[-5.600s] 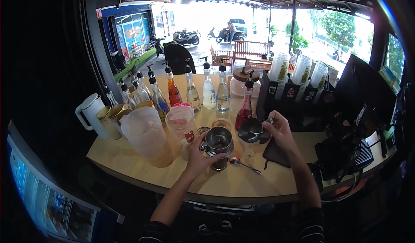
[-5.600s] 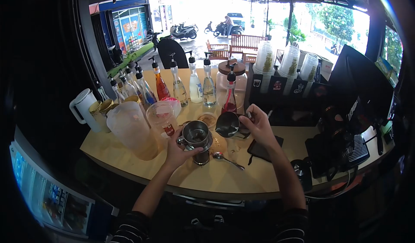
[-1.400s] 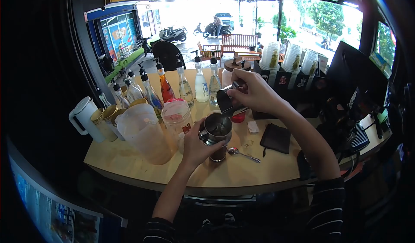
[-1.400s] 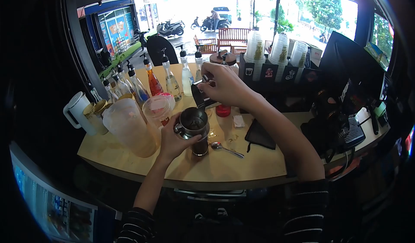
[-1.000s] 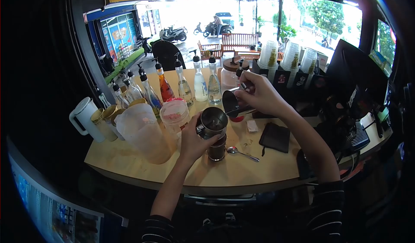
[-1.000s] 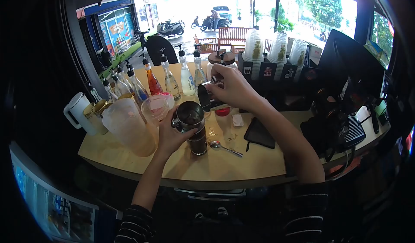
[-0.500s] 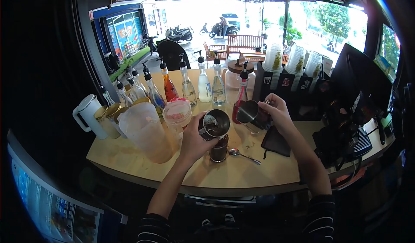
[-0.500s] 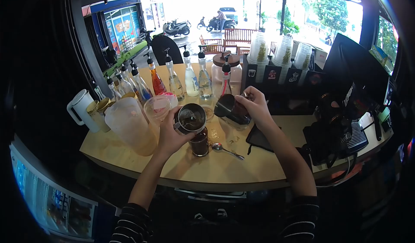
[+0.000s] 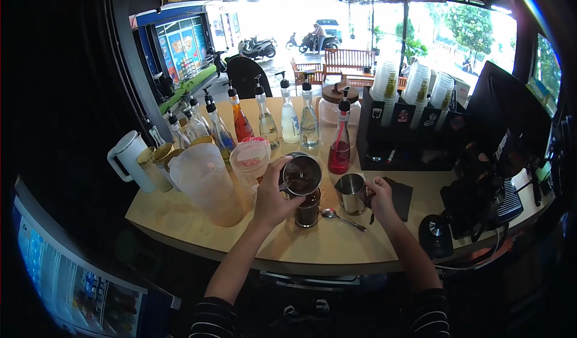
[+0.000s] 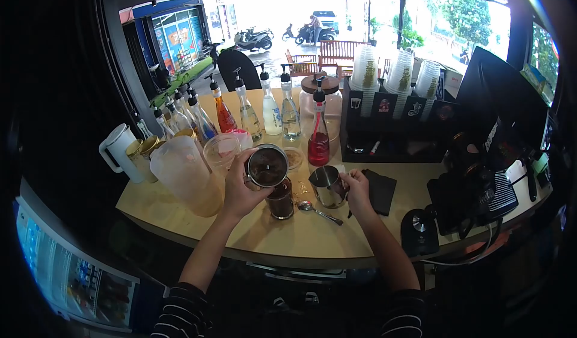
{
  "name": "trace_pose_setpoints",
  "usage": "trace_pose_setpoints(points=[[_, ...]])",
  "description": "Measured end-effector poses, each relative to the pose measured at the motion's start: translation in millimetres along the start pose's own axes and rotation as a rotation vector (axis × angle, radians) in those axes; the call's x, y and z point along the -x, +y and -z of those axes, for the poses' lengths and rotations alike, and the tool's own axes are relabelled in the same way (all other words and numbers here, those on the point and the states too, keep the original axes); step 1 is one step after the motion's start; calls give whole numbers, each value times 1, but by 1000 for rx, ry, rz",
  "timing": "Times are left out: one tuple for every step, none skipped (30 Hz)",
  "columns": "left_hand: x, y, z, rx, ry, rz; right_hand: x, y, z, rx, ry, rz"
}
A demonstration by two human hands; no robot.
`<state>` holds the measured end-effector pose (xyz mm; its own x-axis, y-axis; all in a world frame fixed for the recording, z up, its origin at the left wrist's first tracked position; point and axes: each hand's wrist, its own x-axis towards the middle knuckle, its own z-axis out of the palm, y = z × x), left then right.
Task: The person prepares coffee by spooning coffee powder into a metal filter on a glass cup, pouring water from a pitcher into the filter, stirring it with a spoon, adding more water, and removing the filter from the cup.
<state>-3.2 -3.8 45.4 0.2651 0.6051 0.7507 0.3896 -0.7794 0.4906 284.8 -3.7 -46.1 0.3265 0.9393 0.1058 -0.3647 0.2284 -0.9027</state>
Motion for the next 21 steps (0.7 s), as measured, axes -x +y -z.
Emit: trace_pose_setpoints(points=[[0,0,-1,-2,-1,0,-2,6,6,3,-10,-27],[0,1,-1,8,6,6,-4,14,9,1,-10,-28],[1,1,-2,17,13,13,-4,18,10,-30,-1,-16],[1,1,-2,16,12,14,-5,22,11,-61,8,-4],[2,0,-3,38,17,33,-6,26,12,-61,8,-6],[2,0,-3,61,22,52,-6,29,12,-54,14,-10],[3,1,-3,61,21,55,-6,30,12,-47,21,-15],[3,2,-3,57,20,72,-5,32,12,-46,23,-18],[3,3,-4,55,19,89,2,20,0,116,55,31],[4,3,-6,63,12,95,12,10,-5,282,92,76],[5,3,-7,95,18,108,20,3,-5,285,96,74],[5,2,-7,126,25,119,27,-3,-5,575,75,356],[5,2,-8,129,25,121,34,-7,-6,862,49,642],[5,1,-9,165,18,151,43,-12,-7,865,46,642],[6,1,-9,200,11,183,55,-15,-7,999,-216,605],[7,1,-9,201,12,187,65,-13,-7,1123,-480,558],[7,1,-10,214,16,201,71,-6,-6,1125,-480,555],[7,1,-11,229,19,212,76,3,-4,1310,-518,554],[7,1,-12,232,17,210,78,10,-2,1496,-555,552],[8,0,-12,243,16,214,76,16,0,1498,-554,554],[9,-1,-12,252,18,219,73,20,0,1579,-553,597]])
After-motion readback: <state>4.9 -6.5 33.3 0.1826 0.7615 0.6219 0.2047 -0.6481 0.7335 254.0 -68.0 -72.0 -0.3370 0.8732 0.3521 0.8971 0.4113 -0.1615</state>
